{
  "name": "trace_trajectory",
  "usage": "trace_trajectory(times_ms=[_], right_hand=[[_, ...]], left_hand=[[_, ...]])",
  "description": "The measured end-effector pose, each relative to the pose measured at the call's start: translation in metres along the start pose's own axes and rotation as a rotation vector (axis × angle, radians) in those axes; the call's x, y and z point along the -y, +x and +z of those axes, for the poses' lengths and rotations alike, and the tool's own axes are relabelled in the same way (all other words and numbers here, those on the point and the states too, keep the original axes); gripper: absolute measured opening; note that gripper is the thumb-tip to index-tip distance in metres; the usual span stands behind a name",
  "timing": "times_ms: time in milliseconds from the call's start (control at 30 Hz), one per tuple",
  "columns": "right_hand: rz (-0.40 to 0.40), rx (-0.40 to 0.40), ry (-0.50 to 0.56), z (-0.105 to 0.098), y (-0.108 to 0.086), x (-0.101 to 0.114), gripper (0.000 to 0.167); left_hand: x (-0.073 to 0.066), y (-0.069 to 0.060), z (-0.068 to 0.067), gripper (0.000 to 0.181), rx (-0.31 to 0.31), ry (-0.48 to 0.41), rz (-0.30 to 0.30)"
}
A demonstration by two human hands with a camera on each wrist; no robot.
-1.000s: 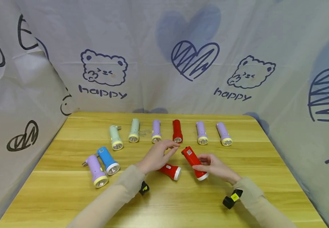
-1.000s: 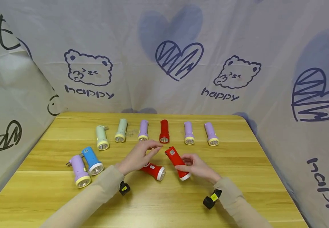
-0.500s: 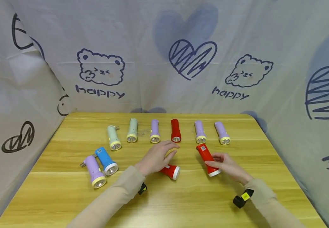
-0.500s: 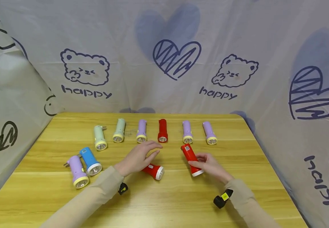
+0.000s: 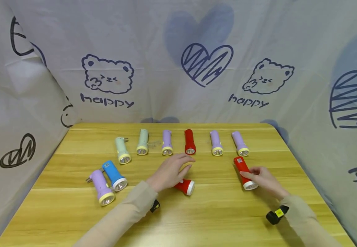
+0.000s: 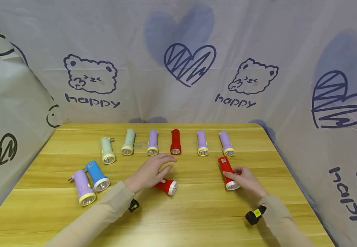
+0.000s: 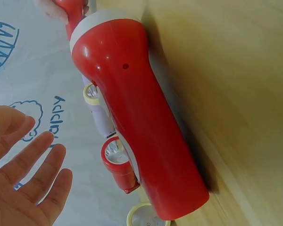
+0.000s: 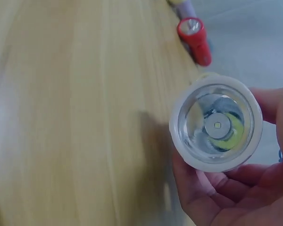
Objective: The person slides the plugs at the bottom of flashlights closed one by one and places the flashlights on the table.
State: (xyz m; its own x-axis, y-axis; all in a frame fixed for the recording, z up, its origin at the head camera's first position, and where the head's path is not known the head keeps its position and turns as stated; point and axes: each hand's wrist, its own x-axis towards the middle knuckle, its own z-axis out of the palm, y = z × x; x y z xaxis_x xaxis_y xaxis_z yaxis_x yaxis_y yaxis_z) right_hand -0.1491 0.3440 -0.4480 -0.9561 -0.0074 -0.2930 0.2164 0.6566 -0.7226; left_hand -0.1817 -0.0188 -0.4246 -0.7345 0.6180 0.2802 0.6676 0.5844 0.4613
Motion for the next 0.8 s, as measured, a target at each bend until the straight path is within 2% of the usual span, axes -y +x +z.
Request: trace_trajectory(times_ms=[233,400,567,800], right_hand=[[-0.018,0.003,-0.094,-0.009,-0.004,-0.011,0.047],[-0.019,-0.031,-0.218,-0.014,-0.004,-0.014,0.043],[-0.036,-0.041,-0.346,-0.020,-0.004,-0.013,0.054],[-0.050,-0.074,-0.436,-0.022,-0.006,-0.009,0.062]], left_hand=[[0.001,-0.001,0.004,0.028,-0.006,-0.022,0.012],[0.001,-0.001,0.004,0.028,-0.007,-0.024,0.013],[0.000,-0.002,0.004,0.029,0.004,-0.045,0.001],[-0.002,-0.002,0.003,0.030,0.016,-0.059,-0.006]])
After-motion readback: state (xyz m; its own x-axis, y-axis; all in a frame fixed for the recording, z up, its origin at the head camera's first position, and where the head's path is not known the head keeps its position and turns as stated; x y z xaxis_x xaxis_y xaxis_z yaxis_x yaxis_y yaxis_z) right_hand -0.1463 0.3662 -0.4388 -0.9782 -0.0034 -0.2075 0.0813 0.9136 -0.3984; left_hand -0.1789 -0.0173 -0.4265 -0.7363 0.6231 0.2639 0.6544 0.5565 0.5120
